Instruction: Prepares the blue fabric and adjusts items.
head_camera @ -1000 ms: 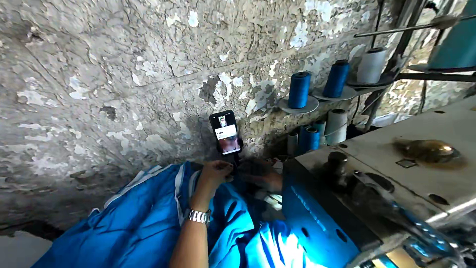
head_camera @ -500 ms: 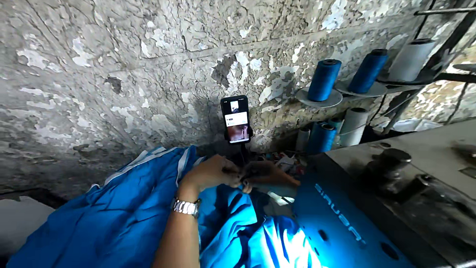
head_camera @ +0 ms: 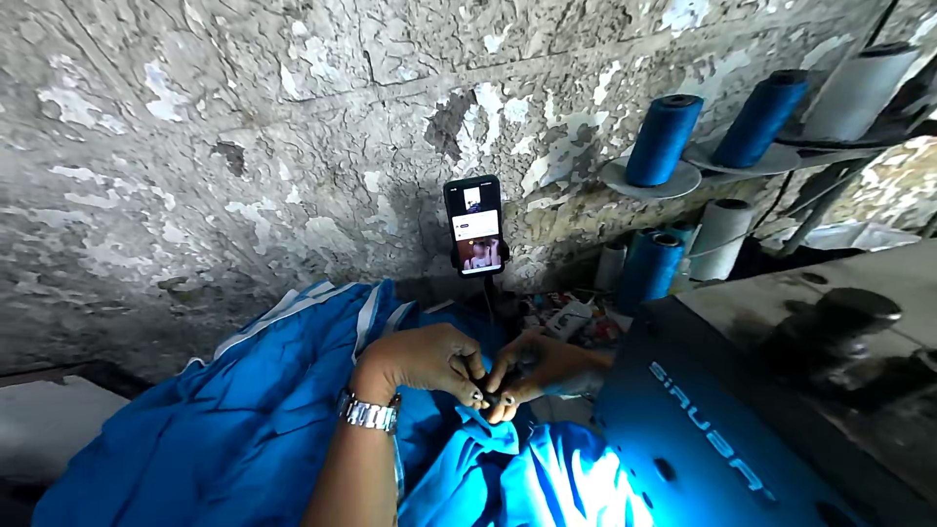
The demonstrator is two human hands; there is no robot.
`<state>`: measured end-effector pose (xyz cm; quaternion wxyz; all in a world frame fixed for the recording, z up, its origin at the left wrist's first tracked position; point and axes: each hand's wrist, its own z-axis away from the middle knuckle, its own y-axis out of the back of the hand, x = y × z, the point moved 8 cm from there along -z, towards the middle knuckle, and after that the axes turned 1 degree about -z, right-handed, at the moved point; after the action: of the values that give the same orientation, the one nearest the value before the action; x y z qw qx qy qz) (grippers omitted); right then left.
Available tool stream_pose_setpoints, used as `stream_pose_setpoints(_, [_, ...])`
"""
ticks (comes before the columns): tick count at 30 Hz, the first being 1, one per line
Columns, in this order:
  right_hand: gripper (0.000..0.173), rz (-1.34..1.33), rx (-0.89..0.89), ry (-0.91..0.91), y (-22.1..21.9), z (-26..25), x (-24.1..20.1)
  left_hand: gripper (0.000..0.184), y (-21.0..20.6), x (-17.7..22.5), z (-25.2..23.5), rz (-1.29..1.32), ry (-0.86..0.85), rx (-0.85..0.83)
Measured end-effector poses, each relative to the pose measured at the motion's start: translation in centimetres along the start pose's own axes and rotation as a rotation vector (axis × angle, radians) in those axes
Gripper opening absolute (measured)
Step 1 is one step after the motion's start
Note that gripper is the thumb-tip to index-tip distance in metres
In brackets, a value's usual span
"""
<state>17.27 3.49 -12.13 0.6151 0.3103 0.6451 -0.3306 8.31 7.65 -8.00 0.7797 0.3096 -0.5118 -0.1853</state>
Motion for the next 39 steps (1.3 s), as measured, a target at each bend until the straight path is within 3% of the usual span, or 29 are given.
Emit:
stream_pose_setpoints(12, [0.015,0.175,0.056,0.008,0.0,0.0,-0.6,0.015,0.2,-0.8,-0.2,-0.024,0.054,0.009])
stream_pose_setpoints(28, [0.015,0.087,0.126,-0.034,0.5,-0.2,-0.2,0.013,0.3,-1.3,-0.4,-0.044,0.103,0.019])
stream_pose_setpoints(39, [0.014,0.182,0.156,-0.107,0.4,-0.1,-0.6,0.012,0.2,-1.3,-0.6,-0.048,0.103,0.016])
